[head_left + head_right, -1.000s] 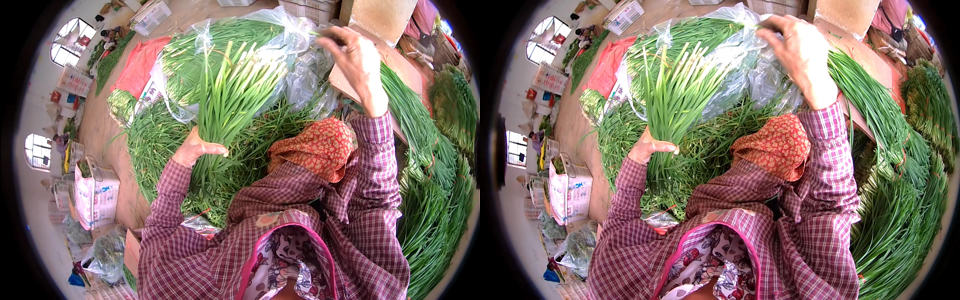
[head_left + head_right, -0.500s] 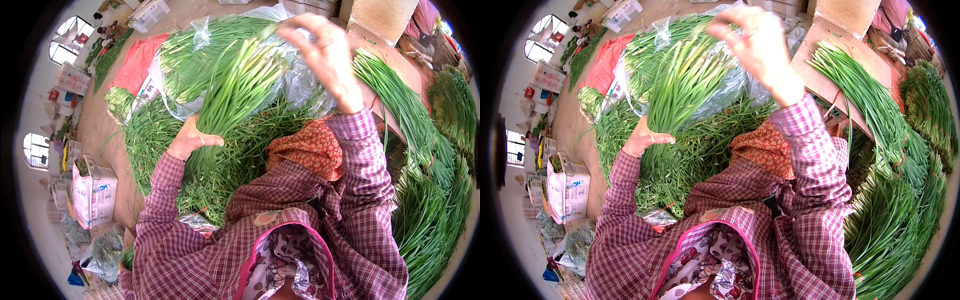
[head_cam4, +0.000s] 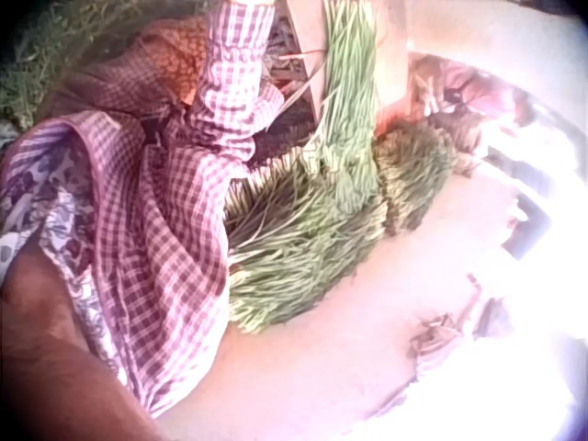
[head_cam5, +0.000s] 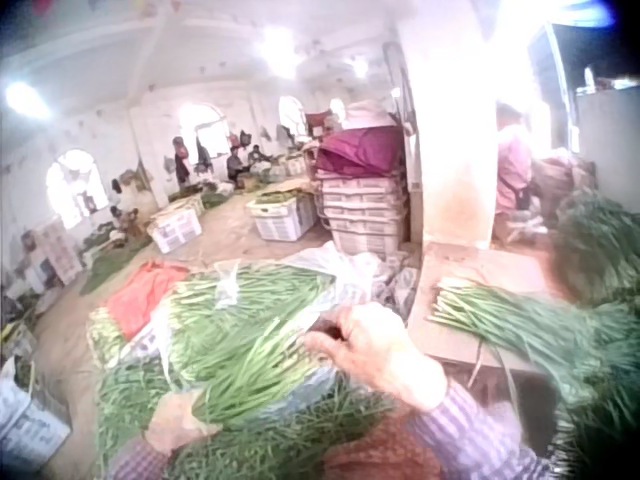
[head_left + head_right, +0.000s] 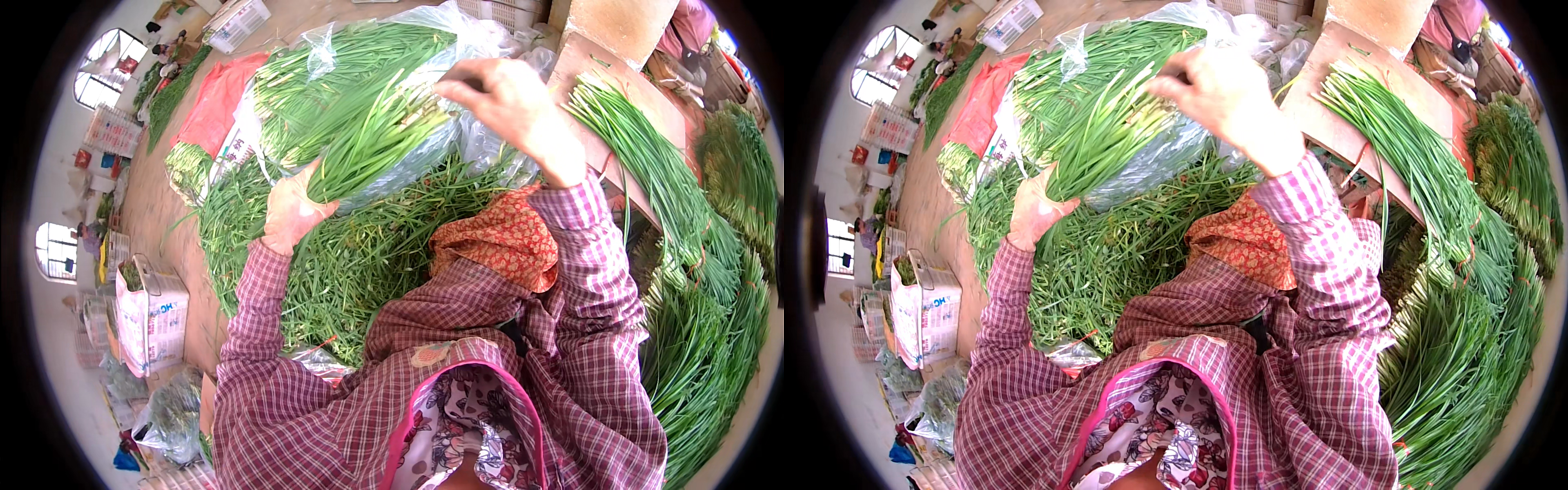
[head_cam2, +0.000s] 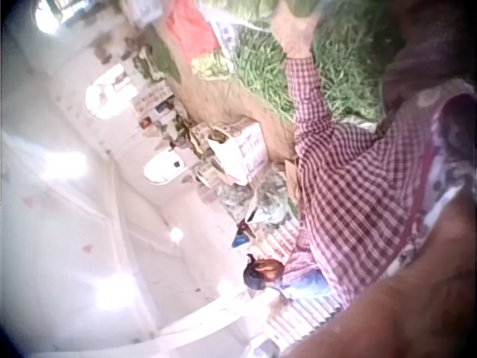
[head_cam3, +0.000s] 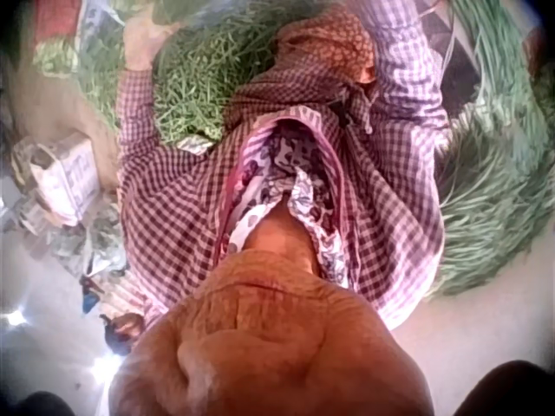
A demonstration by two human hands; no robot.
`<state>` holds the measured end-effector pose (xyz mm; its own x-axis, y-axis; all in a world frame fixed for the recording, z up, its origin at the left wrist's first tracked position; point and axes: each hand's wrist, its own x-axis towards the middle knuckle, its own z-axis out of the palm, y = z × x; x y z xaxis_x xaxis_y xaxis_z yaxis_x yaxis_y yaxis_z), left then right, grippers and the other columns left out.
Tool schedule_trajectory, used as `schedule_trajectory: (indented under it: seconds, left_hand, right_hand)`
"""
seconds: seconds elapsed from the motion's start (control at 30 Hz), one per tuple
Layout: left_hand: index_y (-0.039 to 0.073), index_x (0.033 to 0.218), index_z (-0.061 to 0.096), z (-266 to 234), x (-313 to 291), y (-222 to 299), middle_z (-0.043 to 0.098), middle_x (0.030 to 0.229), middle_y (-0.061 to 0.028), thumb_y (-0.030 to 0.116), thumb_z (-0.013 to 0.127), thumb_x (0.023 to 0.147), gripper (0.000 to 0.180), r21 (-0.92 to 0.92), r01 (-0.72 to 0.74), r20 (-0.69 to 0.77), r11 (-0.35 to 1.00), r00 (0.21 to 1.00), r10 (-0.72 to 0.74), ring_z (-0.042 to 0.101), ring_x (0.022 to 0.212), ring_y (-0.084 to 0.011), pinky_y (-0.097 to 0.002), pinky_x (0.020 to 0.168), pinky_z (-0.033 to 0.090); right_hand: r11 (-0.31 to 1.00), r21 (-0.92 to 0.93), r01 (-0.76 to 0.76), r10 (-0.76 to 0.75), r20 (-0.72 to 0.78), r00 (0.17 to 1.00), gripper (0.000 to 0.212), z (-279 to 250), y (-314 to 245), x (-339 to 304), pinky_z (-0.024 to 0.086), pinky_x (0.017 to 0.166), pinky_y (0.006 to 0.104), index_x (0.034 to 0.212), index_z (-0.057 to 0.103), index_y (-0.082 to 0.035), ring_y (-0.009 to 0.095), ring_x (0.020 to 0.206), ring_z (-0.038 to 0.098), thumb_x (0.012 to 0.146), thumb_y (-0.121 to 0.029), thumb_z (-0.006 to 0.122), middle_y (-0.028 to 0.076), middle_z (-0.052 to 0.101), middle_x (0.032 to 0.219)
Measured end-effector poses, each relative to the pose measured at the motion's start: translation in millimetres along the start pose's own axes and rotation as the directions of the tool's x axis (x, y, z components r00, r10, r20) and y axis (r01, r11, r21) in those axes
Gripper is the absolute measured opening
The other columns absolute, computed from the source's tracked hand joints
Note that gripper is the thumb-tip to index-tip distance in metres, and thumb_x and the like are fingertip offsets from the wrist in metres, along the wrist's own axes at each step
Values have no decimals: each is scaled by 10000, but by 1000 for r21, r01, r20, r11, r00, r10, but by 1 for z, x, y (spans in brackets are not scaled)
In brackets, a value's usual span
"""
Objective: The person sorts through green stalks on the floor, gathers them into bundles, and secures each bundle with a red tie before placing it on a stack.
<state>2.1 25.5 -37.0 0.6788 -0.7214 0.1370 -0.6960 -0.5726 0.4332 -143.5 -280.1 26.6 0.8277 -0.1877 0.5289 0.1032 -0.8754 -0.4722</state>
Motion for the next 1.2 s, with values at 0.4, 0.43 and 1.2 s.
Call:
schedule_trajectory:
  seconds: [0.4,0.43,1.2]
  left_hand:
    - [352,1394,486,-3,10,25,708,973,-91,249,778,694,765,281,-342,-266,897,870,415,677,711,-276,-369,635,534]
    - [326,1383,503,-4,10,27,705,1011,-82,218,758,705,732,306,-238,-226,922,923,313,686,752,-269,-355,662,539]
    - [413,1490,302,-24,13,24,508,686,-24,-15,701,606,1060,713,-172,-129,680,921,368,580,561,-222,-377,515,492]
  right_hand:
    - [993,34,-110,113,-125,986,248,45,1,-12,515,613,399,791,705,-84,311,633,651,844,-302,600,139,633,641]
    - [995,-1,-96,94,-177,980,246,46,5,-13,518,609,398,785,697,-83,310,634,653,847,-297,592,138,631,639]
    - [928,-301,217,-218,30,975,235,51,3,13,511,734,429,988,607,-108,298,807,664,897,-325,615,80,658,813]
